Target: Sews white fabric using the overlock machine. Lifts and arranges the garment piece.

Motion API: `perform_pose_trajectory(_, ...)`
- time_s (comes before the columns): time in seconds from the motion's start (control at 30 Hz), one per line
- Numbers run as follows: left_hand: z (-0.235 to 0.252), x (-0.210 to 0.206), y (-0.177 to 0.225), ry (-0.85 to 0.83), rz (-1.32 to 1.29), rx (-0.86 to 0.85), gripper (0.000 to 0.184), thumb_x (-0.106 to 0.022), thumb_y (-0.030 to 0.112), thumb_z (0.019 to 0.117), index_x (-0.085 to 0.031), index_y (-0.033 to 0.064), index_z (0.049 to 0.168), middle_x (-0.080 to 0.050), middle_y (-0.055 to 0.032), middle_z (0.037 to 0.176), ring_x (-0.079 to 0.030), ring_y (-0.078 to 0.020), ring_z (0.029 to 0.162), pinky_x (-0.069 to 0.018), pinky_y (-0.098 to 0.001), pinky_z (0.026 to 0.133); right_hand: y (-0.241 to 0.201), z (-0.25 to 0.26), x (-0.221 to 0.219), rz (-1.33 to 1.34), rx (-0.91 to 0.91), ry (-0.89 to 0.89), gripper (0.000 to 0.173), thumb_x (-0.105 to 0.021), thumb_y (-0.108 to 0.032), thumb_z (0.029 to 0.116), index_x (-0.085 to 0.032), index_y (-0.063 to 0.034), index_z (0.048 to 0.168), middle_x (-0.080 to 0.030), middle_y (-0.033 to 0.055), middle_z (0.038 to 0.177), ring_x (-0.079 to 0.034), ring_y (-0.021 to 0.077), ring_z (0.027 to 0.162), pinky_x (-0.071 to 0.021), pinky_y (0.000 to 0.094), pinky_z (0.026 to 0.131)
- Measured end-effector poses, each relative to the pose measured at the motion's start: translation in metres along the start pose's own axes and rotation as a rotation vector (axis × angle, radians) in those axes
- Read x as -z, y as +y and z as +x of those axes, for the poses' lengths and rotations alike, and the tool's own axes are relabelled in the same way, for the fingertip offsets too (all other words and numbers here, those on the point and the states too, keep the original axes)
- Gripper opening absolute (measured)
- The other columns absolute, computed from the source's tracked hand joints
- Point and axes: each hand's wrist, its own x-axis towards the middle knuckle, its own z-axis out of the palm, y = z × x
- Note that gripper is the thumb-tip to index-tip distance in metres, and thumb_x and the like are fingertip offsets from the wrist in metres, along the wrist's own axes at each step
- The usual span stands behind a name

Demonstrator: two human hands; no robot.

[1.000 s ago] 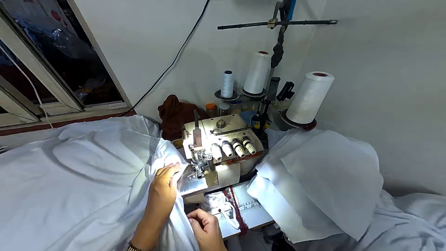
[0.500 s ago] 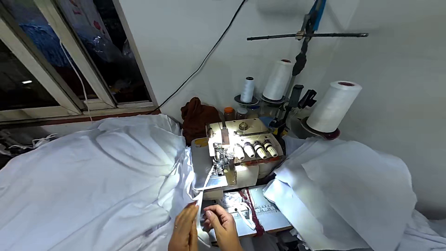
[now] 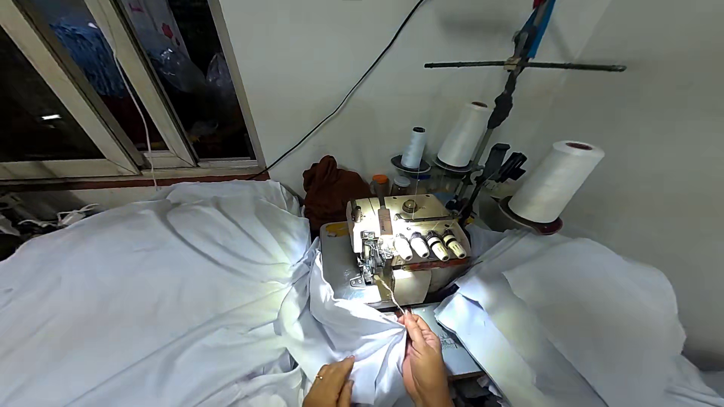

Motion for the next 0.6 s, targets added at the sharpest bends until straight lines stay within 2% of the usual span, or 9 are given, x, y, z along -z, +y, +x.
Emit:
perform_pose_trajectory(0.07,0.0,0.009,-0.01,0.005,-0.062,0.022,0.028,-0.057,0.001,0.096,-0.069,-0.0089,0.119,-0.074,-0.0193,0.107,-0.072,-0.0313,0.101,-0.0557,-0.0436,0.095,-0.002,-0.007,0.02,-0.204,0.076,-0.116,0.024,-0.047,-0.002,0.1013,-0.066,-0.0006,0.087,-0.066,0.0013,0.077,-0.063,0.0046,0.07,-0.0546,0.0206,0.067)
perform_pose_trajectory(0.13,-0.003,0.016,-0.017,-0.025,-0.135,0.03,0.028,-0.055,0.002,0.0979,-0.067,-0.0089,0.121,-0.074,-0.0187,0.108,-0.071,-0.028,0.102,-0.0554,-0.0408,0.096,-0.007,-0.018,0.048,-0.59,0.292,-0.257,0.017,-0.053,-0.005,0.0989,-0.068,0.0038,0.101,-0.068,0.0054,0.09,-0.066,0.0073,0.081,-0.0564,0.0235,0.076)
perform_pose_trajectory(0.23,-0.006,0.021,-0.023,-0.059,-0.213,0.031,0.028,-0.055,0.002,0.0992,-0.067,-0.0085,0.122,-0.073,-0.0188,0.112,-0.071,-0.0253,0.107,-0.054,-0.0381,0.1,-0.013,-0.03,0.086,-1.074,0.512,-0.446,0.028,-0.065,-0.01,0.0937,-0.071,0.0087,0.113,-0.068,0.0253,0.119,-0.064,0.0405,0.114,-0.0512,0.0526,0.1)
perform_pose_trajectory(0.3,-0.006,0.021,-0.026,-0.058,-0.231,0.027,0.028,-0.055,0.002,0.0989,-0.067,-0.008,0.122,-0.073,-0.0183,0.112,-0.071,-0.024,0.107,-0.0539,-0.0371,0.1,-0.007,-0.034,0.1,-1.249,0.549,-0.614,0.035,-0.063,-0.014,0.0969,-0.068,0.0083,0.124,-0.062,0.0269,0.135,-0.054,0.0487,0.132,-0.0371,0.0681,0.11)
perform_pose_trajectory(0.33,-0.006,0.021,-0.026,-0.056,-0.232,0.026,0.028,-0.055,0.002,0.0988,-0.068,-0.0078,0.122,-0.073,-0.0181,0.111,-0.071,-0.0232,0.107,-0.0541,-0.0364,0.1,-0.004,-0.034,0.103,-1.32,0.574,-0.687,0.041,-0.061,-0.02,0.0996,-0.065,0.008,0.129,-0.058,0.0258,0.142,-0.049,0.0478,0.137,-0.0307,0.0732,0.11)
perform_pose_trajectory(0.4,-0.004,0.02,-0.027,-0.058,-0.233,0.027,0.028,-0.055,0.003,0.0991,-0.068,-0.0072,0.121,-0.074,-0.017,0.11,-0.07,-0.0215,0.106,-0.0542,-0.0349,0.099,0.001,-0.023,0.103,-1.41,0.668,-0.779,0.052,-0.058,-0.036,0.1018,-0.063,0.0059,0.132,-0.055,0.0219,0.148,-0.046,0.0409,0.142,-0.0271,0.0773,0.109)
perform_pose_trajectory(0.5,-0.003,0.023,-0.027,-0.072,-0.254,0.043,0.028,-0.055,0.003,0.0997,-0.068,-0.0073,0.122,-0.074,-0.017,0.11,-0.07,-0.0206,0.107,-0.0544,-0.0339,0.099,0.007,0.011,0.09,-1.356,0.822,-0.878,0.055,-0.065,-0.05,0.0932,-0.07,-0.0019,0.12,-0.057,0.015,0.148,-0.05,0.0322,0.142,-0.0299,0.0753,0.11)
perform_pose_trajectory(0.57,-0.003,0.023,-0.027,-0.07,-0.262,0.047,0.027,-0.055,0.004,0.1002,-0.067,-0.0075,0.122,-0.073,-0.0171,0.11,-0.07,-0.0197,0.107,-0.0542,-0.0336,0.1,0.003,0.033,0.074,-1.346,0.76,-1.022,0.07,-0.068,-0.06,0.0879,-0.068,-0.0034,0.128,-0.059,0.0149,0.146,-0.051,0.0316,0.141,-0.0247,0.0735,0.115)
perform_pose_trajectory(0.6,-0.003,0.022,-0.028,-0.067,-0.264,0.046,0.028,-0.055,0.004,0.1004,-0.067,-0.0075,0.122,-0.073,-0.0171,0.111,-0.071,-0.0195,0.107,-0.0541,-0.0335,0.1,-0.002,0.042,0.063,-1.379,0.663,-1.107,0.07,-0.073,-0.055,0.086,-0.067,-0.0014,0.129,-0.062,0.0171,0.141,-0.054,0.0334,0.137,-0.022,0.0717,0.118)
